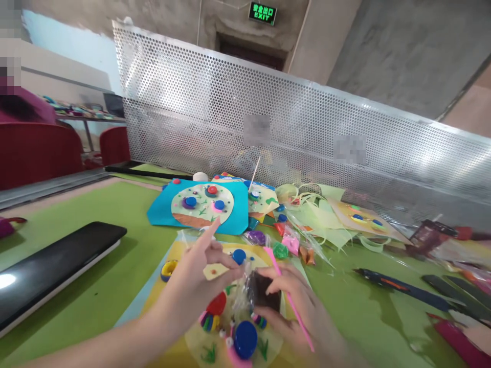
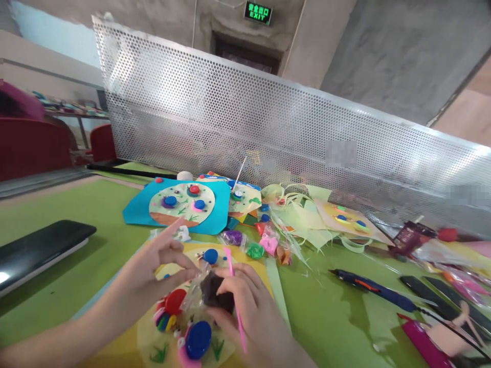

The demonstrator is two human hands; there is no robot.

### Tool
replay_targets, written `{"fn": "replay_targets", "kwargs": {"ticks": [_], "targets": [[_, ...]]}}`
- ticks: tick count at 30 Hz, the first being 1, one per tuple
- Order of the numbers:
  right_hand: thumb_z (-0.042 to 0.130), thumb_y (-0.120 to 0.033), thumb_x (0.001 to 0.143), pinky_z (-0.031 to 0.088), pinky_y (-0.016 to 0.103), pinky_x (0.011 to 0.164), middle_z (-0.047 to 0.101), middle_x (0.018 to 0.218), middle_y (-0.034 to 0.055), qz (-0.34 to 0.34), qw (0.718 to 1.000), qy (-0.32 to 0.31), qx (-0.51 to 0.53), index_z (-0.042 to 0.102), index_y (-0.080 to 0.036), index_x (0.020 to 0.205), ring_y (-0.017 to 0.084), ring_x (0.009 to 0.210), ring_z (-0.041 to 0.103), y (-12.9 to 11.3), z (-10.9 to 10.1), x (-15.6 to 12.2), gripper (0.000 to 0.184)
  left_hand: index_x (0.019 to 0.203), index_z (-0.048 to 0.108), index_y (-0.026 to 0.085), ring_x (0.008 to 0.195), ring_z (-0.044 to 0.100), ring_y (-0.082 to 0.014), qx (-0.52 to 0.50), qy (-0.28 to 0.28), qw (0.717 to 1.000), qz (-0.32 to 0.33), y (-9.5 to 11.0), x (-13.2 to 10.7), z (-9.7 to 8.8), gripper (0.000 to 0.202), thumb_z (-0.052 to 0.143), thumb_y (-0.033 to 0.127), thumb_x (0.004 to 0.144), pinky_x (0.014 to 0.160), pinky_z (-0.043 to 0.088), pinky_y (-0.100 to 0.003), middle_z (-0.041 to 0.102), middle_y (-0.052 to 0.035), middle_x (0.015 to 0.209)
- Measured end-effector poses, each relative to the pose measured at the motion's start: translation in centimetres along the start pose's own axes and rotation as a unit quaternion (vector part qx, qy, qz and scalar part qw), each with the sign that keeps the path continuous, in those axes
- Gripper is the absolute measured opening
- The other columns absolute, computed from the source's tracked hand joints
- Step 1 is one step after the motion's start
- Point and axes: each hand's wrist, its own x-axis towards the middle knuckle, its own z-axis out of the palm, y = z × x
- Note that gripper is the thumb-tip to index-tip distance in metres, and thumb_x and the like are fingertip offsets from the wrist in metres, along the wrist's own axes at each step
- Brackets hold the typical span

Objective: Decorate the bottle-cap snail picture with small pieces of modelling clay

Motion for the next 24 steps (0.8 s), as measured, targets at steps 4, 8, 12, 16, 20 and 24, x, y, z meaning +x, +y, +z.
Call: {"fn": "replay_targets", "kwargs": {"ticks": [4,8,12,16,20,24], "targets": [[0.06,-0.019,0.082,0.05,0.034,0.084,0.062,0.107,0.0052,0.062,0.998,0.014,-0.009,0.042,-0.026,0.098,0.021,0.104,0.056,0.8,-0.2,0.2,0.026,0.135,0.023,0.012,0.084,0.061,-0.0211,-0.112,-0.02,0.991,-0.071,-0.1,1.3,-0.6,0.081,0.059,0.046,0.07,0.083,0.042,-0.035,0.068,-0.0019,0.077],[0.059,-0.018,0.081,0.051,0.036,0.079,0.061,0.104,0.0053,0.141,0.989,0.016,-0.031,0.044,-0.024,0.094,0.021,0.096,0.059,1.7,-0.4,0.5,0.02,0.134,0.026,0.009,0.081,0.061,-0.0198,-0.166,-0.03,0.98,-0.108,0.0,1.1,-0.8,0.083,0.059,0.048,0.069,0.073,0.044,-0.03,0.066,-0.0036,0.079],[0.06,-0.023,0.082,0.052,0.037,0.074,0.061,0.095,0.0044,0.208,0.976,-0.004,-0.06,0.051,-0.019,0.092,0.021,0.089,0.06,2.5,-0.3,0.8,0.015,0.134,0.025,0.016,0.075,0.058,-0.0173,-0.192,-0.043,0.975,-0.104,0.1,0.5,-0.8,0.083,0.064,0.048,0.069,0.062,0.042,-0.027,0.064,-0.0001,0.077],[0.056,-0.029,0.087,0.051,0.038,0.074,0.06,0.096,0.0042,0.252,0.963,-0.04,-0.09,0.057,-0.015,0.098,0.019,0.086,0.059,3.6,0.1,0.8,0.018,0.135,0.023,0.019,0.075,0.059,-0.0177,-0.2,-0.053,0.976,-0.072,0.3,0.4,-1.0,0.087,0.071,0.039,0.065,0.073,0.043,-0.032,0.061,0.0042,0.07],[0.055,-0.028,0.088,0.051,0.039,0.075,0.06,0.103,0.0054,0.288,0.946,-0.075,-0.128,0.057,-0.015,0.104,0.019,0.089,0.06,4.5,0.3,0.6,0.02,0.135,0.023,0.017,0.08,0.06,-0.0194,-0.185,-0.05,0.98,-0.05,0.7,0.2,-1.1,0.082,0.069,0.034,0.068,0.089,0.036,-0.039,0.064,0.0037,0.069],[0.057,-0.028,0.087,0.048,0.044,0.083,0.058,0.111,0.0068,0.309,0.931,-0.102,-0.167,0.056,-0.016,0.108,0.023,0.099,0.057,4.4,0.2,0.8,0.024,0.136,0.024,0.019,0.084,0.059,-0.0203,-0.17,-0.05,0.983,-0.042,0.7,0.1,-1.1,0.079,0.066,0.037,0.072,0.09,0.036,-0.04,0.066,0.0022,0.073]]}}
